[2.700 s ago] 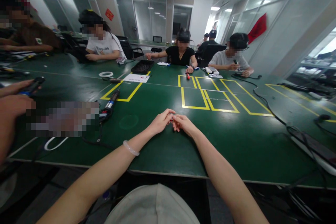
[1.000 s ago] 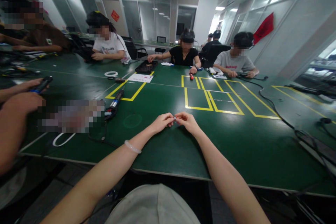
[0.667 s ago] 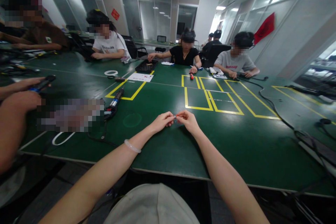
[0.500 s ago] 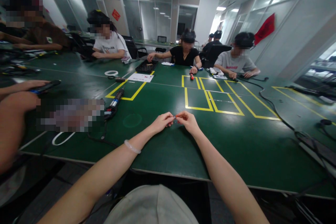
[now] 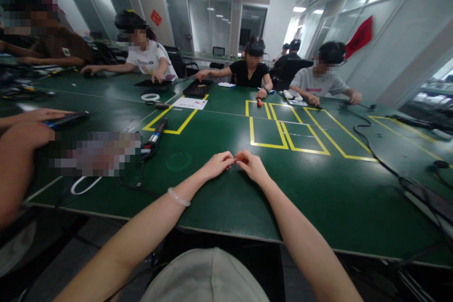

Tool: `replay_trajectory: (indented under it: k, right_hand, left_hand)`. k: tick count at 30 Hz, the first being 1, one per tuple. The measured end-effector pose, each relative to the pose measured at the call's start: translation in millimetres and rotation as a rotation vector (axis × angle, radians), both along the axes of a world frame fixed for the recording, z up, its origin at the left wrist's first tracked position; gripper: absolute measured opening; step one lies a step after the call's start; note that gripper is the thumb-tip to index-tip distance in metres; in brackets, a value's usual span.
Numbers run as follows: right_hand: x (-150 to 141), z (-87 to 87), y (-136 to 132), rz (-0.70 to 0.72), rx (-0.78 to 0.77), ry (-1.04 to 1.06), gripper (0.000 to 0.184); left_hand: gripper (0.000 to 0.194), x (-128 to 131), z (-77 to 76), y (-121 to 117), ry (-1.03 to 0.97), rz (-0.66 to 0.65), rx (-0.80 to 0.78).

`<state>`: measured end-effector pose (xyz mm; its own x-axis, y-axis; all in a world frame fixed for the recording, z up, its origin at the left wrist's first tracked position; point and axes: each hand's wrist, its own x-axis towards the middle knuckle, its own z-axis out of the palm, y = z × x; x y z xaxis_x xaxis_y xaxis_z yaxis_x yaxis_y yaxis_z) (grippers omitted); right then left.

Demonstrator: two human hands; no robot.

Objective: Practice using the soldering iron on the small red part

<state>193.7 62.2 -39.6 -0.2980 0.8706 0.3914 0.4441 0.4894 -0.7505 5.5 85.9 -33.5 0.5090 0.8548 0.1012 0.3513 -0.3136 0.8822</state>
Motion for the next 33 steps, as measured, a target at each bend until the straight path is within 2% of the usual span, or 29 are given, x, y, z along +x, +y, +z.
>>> replay_trajectory:
  k: [7,10,12,14,17,22,26,30,33]
  right_hand:
    - [1.5,-2.4,1.0,-0.047,-0.013,0.017,0.018]
    - [1.6,-1.9,0.5,-0.051,-0.019,0.020,0.017]
    - [1.4,-1.6,-0.1,-0.047,-0.019,0.018,0.016]
    - [0.9,-1.9,-0.7,-0.040,-0.022,0.025,0.016]
    - [0.7,-3.3,-1.2,-0.030,-0.041,0.038,0.015]
    - [1.6,-6.9,0.1,-0.025,-0.071,0.045,0.016]
    - [2.0,-9.4,1.6,-0.026,-0.093,0.056,0.016]
    - [1.8,-9.8,1.3,-0.020,-0.090,0.062,0.018]
    - [1.8,-9.1,0.6,-0.018,-0.090,0.061,0.017]
  left_hand:
    - [0.037,-16.0,10.2,4.8,0.029,-0.020,-0.014]
    - [0.039,-36.1,20.3,1.5,0.052,-0.032,-0.073]
    - [0.039,-56.7,27.9,-5.1,0.157,0.000,-0.030]
    - [0.038,-82.8,36.1,-14.0,0.317,0.088,0.085]
    - [0.038,-129.2,48.7,-26.2,0.565,0.287,0.246]
    - [0.039,-204.5,63.8,-33.8,0.855,0.567,0.370]
    - [0.038,-237.5,61.0,-35.9,1.039,0.684,0.309]
    - [0.044,-242.9,51.4,-36.3,1.153,0.705,0.149]
    - [0.050,-241.7,47.4,-31.6,1.174,0.695,0.089]
